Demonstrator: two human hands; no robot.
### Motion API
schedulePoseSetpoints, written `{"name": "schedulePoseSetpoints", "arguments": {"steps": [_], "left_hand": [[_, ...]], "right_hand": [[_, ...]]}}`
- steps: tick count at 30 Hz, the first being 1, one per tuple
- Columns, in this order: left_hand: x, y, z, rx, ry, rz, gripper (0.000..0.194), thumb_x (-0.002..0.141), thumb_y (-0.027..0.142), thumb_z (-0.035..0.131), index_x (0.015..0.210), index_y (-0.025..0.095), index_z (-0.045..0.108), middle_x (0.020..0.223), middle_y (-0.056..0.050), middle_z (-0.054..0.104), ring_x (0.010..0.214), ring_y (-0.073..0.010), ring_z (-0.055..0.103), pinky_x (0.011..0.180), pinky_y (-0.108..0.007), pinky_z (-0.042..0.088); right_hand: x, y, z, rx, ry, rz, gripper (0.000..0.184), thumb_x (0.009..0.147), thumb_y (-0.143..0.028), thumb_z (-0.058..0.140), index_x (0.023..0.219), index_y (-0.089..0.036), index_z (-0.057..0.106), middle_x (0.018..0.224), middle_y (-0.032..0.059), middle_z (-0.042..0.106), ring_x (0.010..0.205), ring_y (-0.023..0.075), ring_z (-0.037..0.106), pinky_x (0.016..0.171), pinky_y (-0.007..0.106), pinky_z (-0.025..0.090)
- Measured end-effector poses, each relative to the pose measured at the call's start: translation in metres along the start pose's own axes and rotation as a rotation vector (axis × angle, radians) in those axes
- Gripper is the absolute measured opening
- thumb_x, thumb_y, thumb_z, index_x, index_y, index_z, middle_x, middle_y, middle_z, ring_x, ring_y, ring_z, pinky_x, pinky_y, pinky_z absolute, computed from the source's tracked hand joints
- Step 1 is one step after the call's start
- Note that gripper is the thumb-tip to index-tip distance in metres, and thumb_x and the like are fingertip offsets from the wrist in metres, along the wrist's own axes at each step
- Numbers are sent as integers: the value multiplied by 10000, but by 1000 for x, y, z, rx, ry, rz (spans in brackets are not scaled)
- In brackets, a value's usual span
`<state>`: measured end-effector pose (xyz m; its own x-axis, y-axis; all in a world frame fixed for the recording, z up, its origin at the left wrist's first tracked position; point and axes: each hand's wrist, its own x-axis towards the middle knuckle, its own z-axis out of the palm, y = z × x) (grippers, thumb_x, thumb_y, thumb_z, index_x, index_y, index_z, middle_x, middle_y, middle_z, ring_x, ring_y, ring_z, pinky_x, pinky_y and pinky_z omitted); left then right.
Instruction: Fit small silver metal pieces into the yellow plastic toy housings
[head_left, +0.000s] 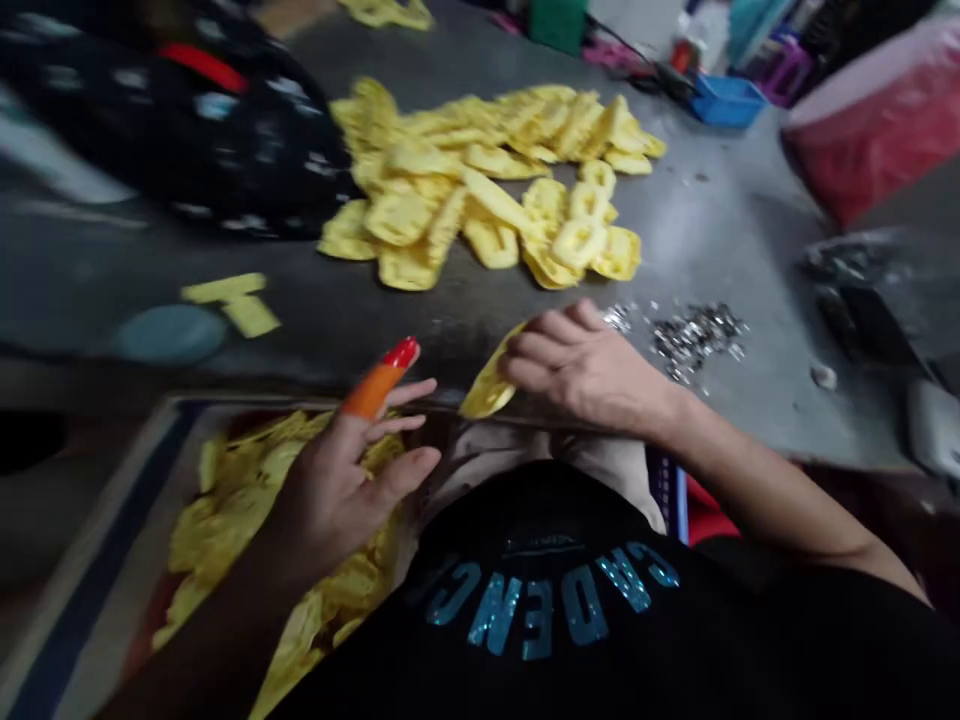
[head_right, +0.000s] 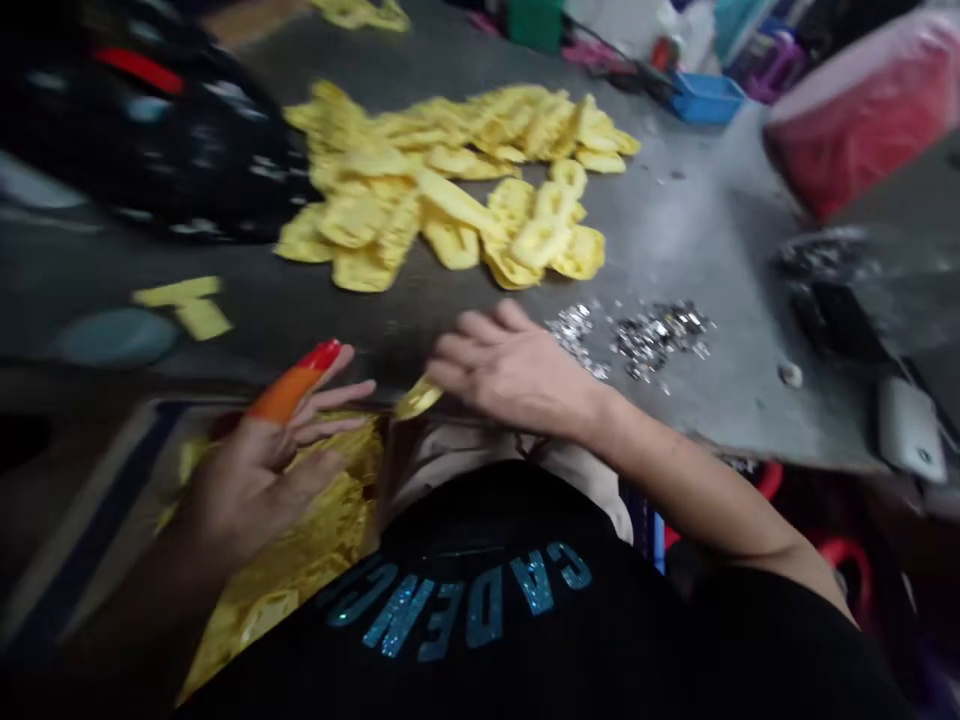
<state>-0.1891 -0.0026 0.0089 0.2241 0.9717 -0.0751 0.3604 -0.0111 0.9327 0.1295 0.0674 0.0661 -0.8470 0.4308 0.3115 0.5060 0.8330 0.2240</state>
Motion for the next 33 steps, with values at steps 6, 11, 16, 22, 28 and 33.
{"name": "schedulePoseSetpoints", "arguments": {"steps": [6, 11, 16, 22, 28, 33], "left_hand": [[62, 25, 60, -255, -657, -112, 894, 808, 463, 950, 1622, 253, 646, 1416, -91, 799, 1342, -415, 753, 1033, -412, 668], [50, 46, 114, -676, -716, -304, 673, 874, 478, 871, 1508, 297, 737, 1471, -135, 768, 1274, -379, 775, 918, -415, 716], [53, 53, 125, -935, -671, -325, 762, 1024, 706, 599, 1568, 180, 687, 1496, -225, 744, 1101, -340, 781, 671, -357, 721], [62, 61, 131, -1017, -637, -366, 761, 1056, 744, 566, 1531, 170, 715, 1405, -240, 801, 986, -291, 803, 575, -304, 685], [62, 61, 135, -1121, -677, -437, 666, 1048, 590, 617, 1507, 121, 729, 1407, -261, 798, 1024, -338, 853, 583, -322, 699], [60, 55, 134, -1183, -736, -552, 629, 997, 492, 629, 1517, 152, 727, 1506, -208, 765, 1268, -417, 807, 891, -470, 745]], "right_hand": [[-43, -61, -38, 217, 21, 111, 348, 1201, -194, 433, 1365, -120, 731, 1313, 97, 791, 1171, 236, 657, 1007, 383, 545], [-131, -55, -20, 508, 363, 450, 305, 1163, -260, 590, 1438, -170, 686, 1403, 115, 766, 1278, 207, 697, 1079, 358, 591], [-219, -7, 6, 267, 261, 1158, 104, 1052, -291, 714, 1061, -285, 817, 1003, 53, 781, 1008, 279, 714, 939, 462, 530], [-225, 16, 23, 262, 47, 1146, 129, 1012, -383, 740, 1012, -278, 814, 1019, 71, 787, 1053, 318, 654, 953, 473, 432], [-225, 3, 20, 335, 89, 1073, 200, 1078, -364, 661, 1063, -284, 843, 992, 64, 785, 1015, 288, 677, 965, 464, 461], [-234, -3, 21, 347, 180, 1127, 241, 1018, -349, 751, 1237, -286, 827, 1070, 60, 792, 1023, 279, 706, 957, 460, 526]]}}
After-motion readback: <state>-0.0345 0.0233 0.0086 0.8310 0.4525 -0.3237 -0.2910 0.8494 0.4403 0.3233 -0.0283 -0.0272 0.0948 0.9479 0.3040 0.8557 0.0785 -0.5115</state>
